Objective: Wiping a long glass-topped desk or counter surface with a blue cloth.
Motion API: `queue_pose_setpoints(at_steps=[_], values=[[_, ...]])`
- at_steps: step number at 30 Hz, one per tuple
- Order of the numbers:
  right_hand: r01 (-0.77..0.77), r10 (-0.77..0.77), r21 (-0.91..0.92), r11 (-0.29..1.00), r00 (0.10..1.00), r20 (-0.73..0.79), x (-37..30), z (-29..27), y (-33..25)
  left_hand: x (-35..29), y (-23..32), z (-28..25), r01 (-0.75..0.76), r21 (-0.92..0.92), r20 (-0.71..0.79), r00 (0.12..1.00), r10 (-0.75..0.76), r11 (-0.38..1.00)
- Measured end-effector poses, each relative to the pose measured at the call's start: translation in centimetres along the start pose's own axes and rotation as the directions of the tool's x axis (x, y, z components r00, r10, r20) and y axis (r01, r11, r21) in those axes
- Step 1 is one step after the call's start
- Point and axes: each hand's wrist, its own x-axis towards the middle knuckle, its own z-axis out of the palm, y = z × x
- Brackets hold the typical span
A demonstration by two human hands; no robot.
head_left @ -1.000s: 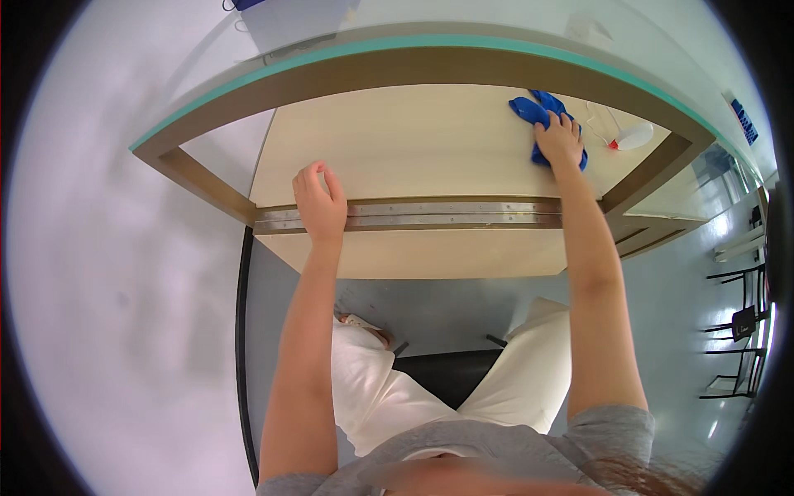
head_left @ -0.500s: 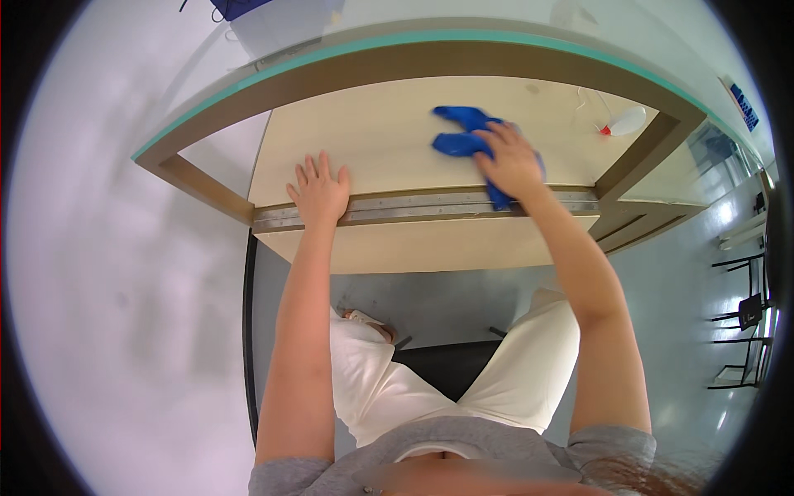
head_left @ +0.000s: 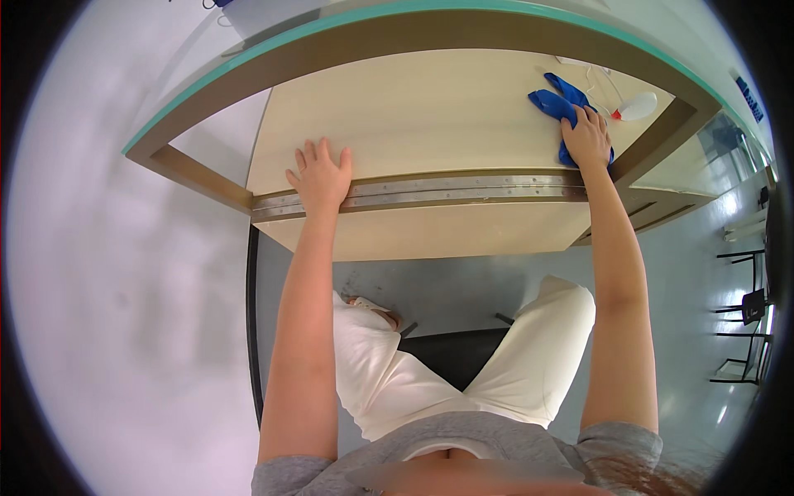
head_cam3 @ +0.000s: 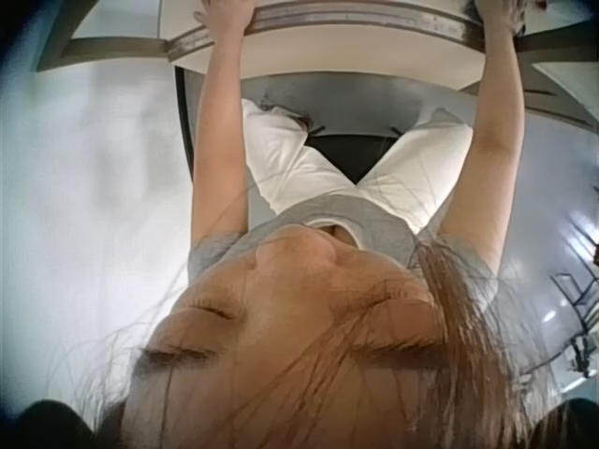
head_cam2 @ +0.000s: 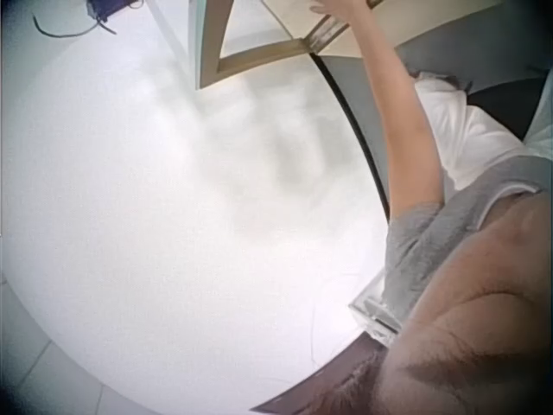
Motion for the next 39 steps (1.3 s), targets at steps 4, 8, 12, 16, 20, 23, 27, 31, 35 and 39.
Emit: queue_pose_setpoints(at_steps=[4,8,12,16,20,23,27,31,35,39], values=[[0.004,-0.004,-0.021,1.000,1.000,-0.010,0.1,0.2,0.4,-0.2,0.3,-0.6,-0.001,-0.054,0.017,1.000,0.002,0.999],[-0.007,0.007,-0.004,1.000,1.000,-0.011,-0.3,-0.3,0.1,-0.3,0.1,-0.5,0.006,-0.059,0.007,1.000,-0.006,0.998],[-0.018,0.018,-0.029,0.999,1.000,-0.025,-0.1,0.1,0.5,-0.3,0.8,-0.5,0.000,-0.042,0.000,1.000,0.000,0.999],[-0.020,0.020,-0.016,1.000,1.000,-0.015,-0.2,-0.4,0.1,-0.3,0.5,-0.3,-0.001,-0.025,0.024,1.000,0.002,1.000],[-0.002,0.003,0.028,1.000,1.000,-0.027,0.1,-0.4,0.0,0.1,0.1,-0.7,-0.013,-0.049,-0.008,1.000,0.013,0.999],[-0.008,0.010,0.035,0.999,0.998,-0.062,0.0,0.4,0.0,0.0,0.3,-1.9,-0.035,0.027,-0.028,0.999,0.035,0.999],[-0.023,0.025,0.019,1.000,0.997,-0.068,-0.2,0.3,0.3,-2.6,1.5,-8.4,-0.608,-0.163,-0.250,0.787,0.564,0.777],[-0.004,0.007,0.034,0.999,0.997,-0.079,-0.4,-0.2,0.3,-1.1,1.1,-19.1,-0.774,0.275,-0.646,0.290,0.706,0.570],[-0.010,0.015,0.051,0.999,0.997,-0.082,-0.1,0.3,0.7,6.4,0.8,-24.3,-0.613,0.314,-0.838,0.181,0.516,0.725],[-0.012,0.015,0.037,0.999,0.997,-0.075,-0.2,0.6,0.6,7.9,-0.7,-24.6,-0.519,0.024,-0.685,0.614,0.392,0.854]])
